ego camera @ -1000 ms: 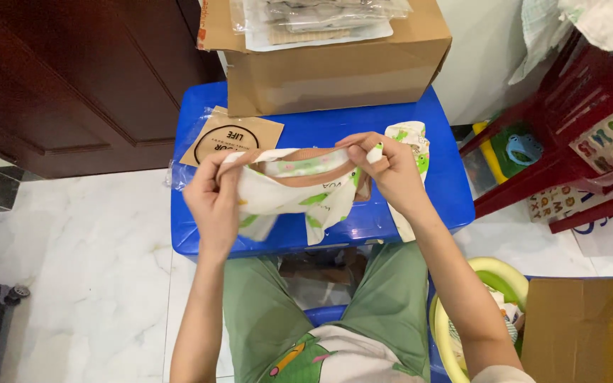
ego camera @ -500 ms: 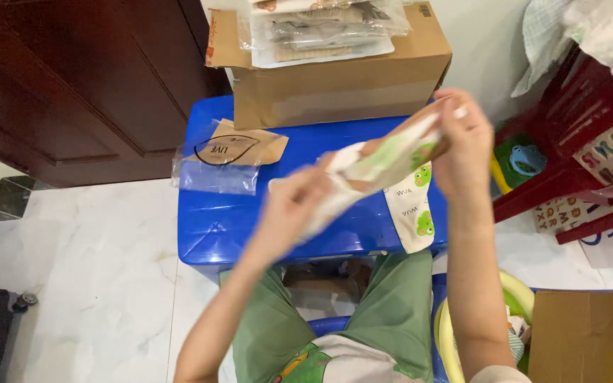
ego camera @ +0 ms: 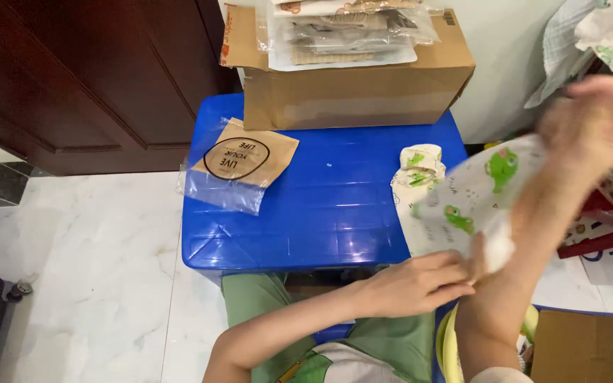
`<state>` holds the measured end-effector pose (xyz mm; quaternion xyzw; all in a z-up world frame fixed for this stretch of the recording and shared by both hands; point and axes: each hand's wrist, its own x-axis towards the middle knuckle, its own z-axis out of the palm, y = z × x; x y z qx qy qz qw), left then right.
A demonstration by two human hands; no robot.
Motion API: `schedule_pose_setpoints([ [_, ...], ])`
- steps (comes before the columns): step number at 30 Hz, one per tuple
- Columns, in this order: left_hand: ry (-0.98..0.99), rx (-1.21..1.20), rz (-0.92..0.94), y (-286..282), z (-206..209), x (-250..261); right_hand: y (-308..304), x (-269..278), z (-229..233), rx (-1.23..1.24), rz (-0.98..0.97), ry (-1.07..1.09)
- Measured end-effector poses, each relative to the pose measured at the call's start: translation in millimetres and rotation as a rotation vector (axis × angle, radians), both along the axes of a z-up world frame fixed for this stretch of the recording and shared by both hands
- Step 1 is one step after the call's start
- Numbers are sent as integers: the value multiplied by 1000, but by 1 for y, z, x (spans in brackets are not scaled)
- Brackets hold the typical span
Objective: Folding baby clothes and placing them into plastic bags with cardboard inserts
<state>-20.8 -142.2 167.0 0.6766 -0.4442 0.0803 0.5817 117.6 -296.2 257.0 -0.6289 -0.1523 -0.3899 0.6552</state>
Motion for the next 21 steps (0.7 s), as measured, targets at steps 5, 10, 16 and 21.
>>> schedule_pose_setpoints([
  [5,496,41,273,32,-47,0,98,56,-39,-590,227,70],
  [10,678,-170,665,80,-123,-3,163,95,-166,-708,567,223],
  [16,869,-169,697,108,-170,-18,118,68,-204,-938,467,366],
  [21,1034,-275,662,136,-201,-41,26,-6,-148,-1007,302,519],
])
